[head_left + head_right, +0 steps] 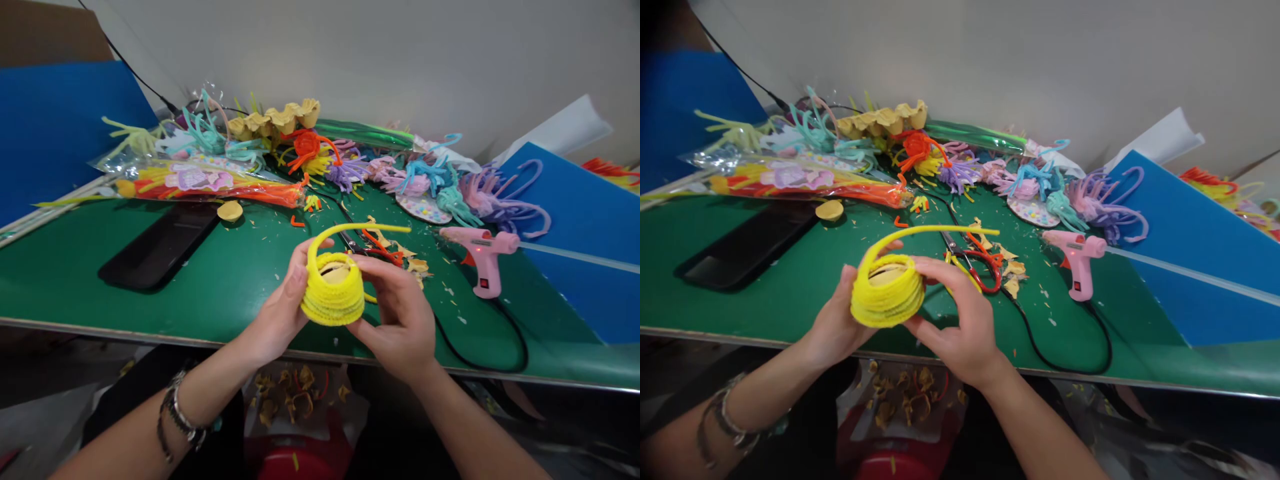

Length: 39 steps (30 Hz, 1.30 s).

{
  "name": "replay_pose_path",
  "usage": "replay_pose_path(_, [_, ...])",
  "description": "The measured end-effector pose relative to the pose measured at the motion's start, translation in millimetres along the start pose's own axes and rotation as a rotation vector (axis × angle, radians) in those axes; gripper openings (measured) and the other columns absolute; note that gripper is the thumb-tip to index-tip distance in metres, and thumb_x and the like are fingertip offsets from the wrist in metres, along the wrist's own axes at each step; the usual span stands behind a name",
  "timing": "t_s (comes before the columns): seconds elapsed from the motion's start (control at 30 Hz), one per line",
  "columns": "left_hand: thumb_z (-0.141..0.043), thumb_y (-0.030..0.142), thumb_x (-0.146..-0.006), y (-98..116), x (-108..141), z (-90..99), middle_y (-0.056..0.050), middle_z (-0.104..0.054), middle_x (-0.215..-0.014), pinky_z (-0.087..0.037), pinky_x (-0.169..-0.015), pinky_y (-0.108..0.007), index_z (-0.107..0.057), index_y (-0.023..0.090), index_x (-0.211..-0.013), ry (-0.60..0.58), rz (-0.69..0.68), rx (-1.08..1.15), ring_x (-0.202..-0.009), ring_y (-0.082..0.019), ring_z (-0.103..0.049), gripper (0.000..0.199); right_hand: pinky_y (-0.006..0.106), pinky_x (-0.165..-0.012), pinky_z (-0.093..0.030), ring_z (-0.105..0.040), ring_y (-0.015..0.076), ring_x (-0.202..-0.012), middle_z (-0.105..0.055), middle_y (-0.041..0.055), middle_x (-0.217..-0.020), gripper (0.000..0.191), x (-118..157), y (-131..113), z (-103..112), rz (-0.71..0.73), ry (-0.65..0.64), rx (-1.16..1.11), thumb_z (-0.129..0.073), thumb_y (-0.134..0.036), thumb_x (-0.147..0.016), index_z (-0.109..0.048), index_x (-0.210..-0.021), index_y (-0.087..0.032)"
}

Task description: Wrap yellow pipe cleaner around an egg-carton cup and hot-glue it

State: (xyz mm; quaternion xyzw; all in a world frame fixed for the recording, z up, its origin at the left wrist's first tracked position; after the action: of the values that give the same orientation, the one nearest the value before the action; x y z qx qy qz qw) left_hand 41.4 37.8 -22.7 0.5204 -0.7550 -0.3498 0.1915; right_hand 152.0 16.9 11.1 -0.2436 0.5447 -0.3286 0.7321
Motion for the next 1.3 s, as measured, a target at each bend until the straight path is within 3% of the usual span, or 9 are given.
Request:
replay_pose_path(0.13, [-0.059, 0.058, -0.071, 0.5, 0.0, -1.4, -0.003, -0.062, -0.105, -0.041, -0.092, -0.034, -0.058, 0.023, -0.104, -0.046, -0.029, -0.036, -0.105, -0.023, -0.054, 0.048, 0.03, -0.088, -0.05, -0.059, 0.0152, -0.104, -0.061, 0.002, -0.115, 0.065, 1.6, -0.8, 0.3, -0.015, 0.04, -0.08, -0.072, -0.009, -0.066, -0.042, -0.12, -0.032])
replay_pose_path(0.4, [-0.06, 0.057, -0.071, 1.4, 1.2, -1.5, -0.002, -0.063, -0.093, -0.045, -0.078, -0.028, -0.061, 0.024, -0.102, -0.039, -0.056, -0.063, -0.087, -0.02, -0.058, 0.045, 0.036, -0.09, -0.05, -0.058, 0.0202, -0.108, -0.06, 0.0049, -0.116, 0.059, 0.7, -1.2, 2.2, 0.01, -0.019, 0.047, -0.071, -0.016, -0.068, -0.046, -0.119, -0.03])
replay_pose_path(0.6, [-0.062, 0.056, -0.07, 2.1, 2.0, -1.8, -0.004, -0.062, -0.101, -0.044, -0.079, -0.026, -0.061, 0.023, -0.1, -0.035, -0.065, -0.079, -0.094, -0.02, -0.057, 0.045, 0.034, -0.095, -0.047, -0.055, 0.0194, -0.114, -0.06, 0.004, -0.121, 0.056, -1.5, -4.9, 2.0, 0.02, -0.085, 0.046, -0.069, -0.016, -0.071, -0.048, -0.121, -0.029])
replay_pose_path(0.9, [-0.067, 0.053, -0.067, -0.3, -1.8, -7.5, -0.001, -0.062, -0.09, -0.046, -0.075, -0.025, -0.061, 0.021, -0.088, 0.01, -0.034, 0.011, -0.089, -0.019, -0.058, 0.038, 0.033, -0.089, -0.05, -0.058, 0.0192, -0.108, -0.064, 0.0035, -0.112, 0.042, -6.9, -3.2, 2.8, -0.004, -0.089, 0.064, -0.069, -0.02, -0.073, -0.054, -0.111, -0.028])
replay_pose_path(0.97, [-0.068, 0.05, -0.067, -1.3, -3.0, -8.6, -0.001, -0.063, -0.088, -0.046, -0.077, -0.027, -0.061, 0.021, -0.084, 0.048, -0.006, 0.046, -0.091, -0.02, -0.058, 0.035, 0.035, -0.088, -0.05, -0.059, 0.0201, -0.106, -0.064, 0.0038, -0.111, 0.04, -6.4, -1.6, 2.8, -0.017, -0.068, 0.07, -0.069, -0.022, -0.073, -0.055, -0.11, -0.027])
replay_pose_path(1.07, [-0.057, 0.045, -0.08, -5.1, -4.1, -6.6, -0.001, -0.065, -0.084, -0.045, -0.078, -0.027, -0.062, 0.019, -0.085, 0.157, 0.097, 0.143, -0.089, -0.018, -0.059, 0.027, 0.034, -0.085, -0.051, -0.061, 0.0198, -0.101, -0.065, 0.0032, -0.109, 0.04, -4.8, 3.5, 2.6, -0.068, -0.025, 0.079, -0.071, -0.025, -0.071, -0.056, -0.108, -0.027])
replay_pose_path(1.17, [-0.036, 0.041, -0.092, -12.1, -3.6, -4.5, -0.002, -0.065, -0.078, -0.045, -0.071, -0.023, -0.062, 0.017, -0.085, 0.25, 0.259, 0.249, -0.077, -0.013, -0.061, 0.036, 0.03, -0.08, -0.053, -0.063, 0.0168, -0.092, -0.066, 0.0014, -0.104, 0.04, -3.8, 11.8, 2.5, -0.156, 0.025, 0.041, -0.072, -0.023, -0.069, -0.057, -0.107, -0.027])
replay_pose_path(1.3, [-0.025, 0.041, -0.095, -16.9, -3.5, -4.9, -0.001, -0.064, -0.07, -0.042, -0.061, -0.02, -0.064, 0.017, -0.079, 0.257, 0.363, 0.313, -0.062, -0.009, -0.058, 0.048, 0.03, -0.079, -0.053, -0.063, 0.0169, -0.091, -0.066, 0.0025, -0.102, 0.035, -5.0, 20.6, -0.3, -0.251, 0.03, -0.06, -0.069, -0.024, -0.071, -0.057, -0.104, -0.025])
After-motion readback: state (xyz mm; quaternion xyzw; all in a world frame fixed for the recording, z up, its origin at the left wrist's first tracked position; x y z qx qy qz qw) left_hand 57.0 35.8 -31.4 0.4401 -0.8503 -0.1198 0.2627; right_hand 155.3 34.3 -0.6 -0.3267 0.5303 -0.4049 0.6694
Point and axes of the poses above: each hand's wrist, its own x-axis away from the middle knuckle, its own z-axis out of the back of the hand, y = z × x, the point moved 6 cm from there along -x, towards the middle knuckle
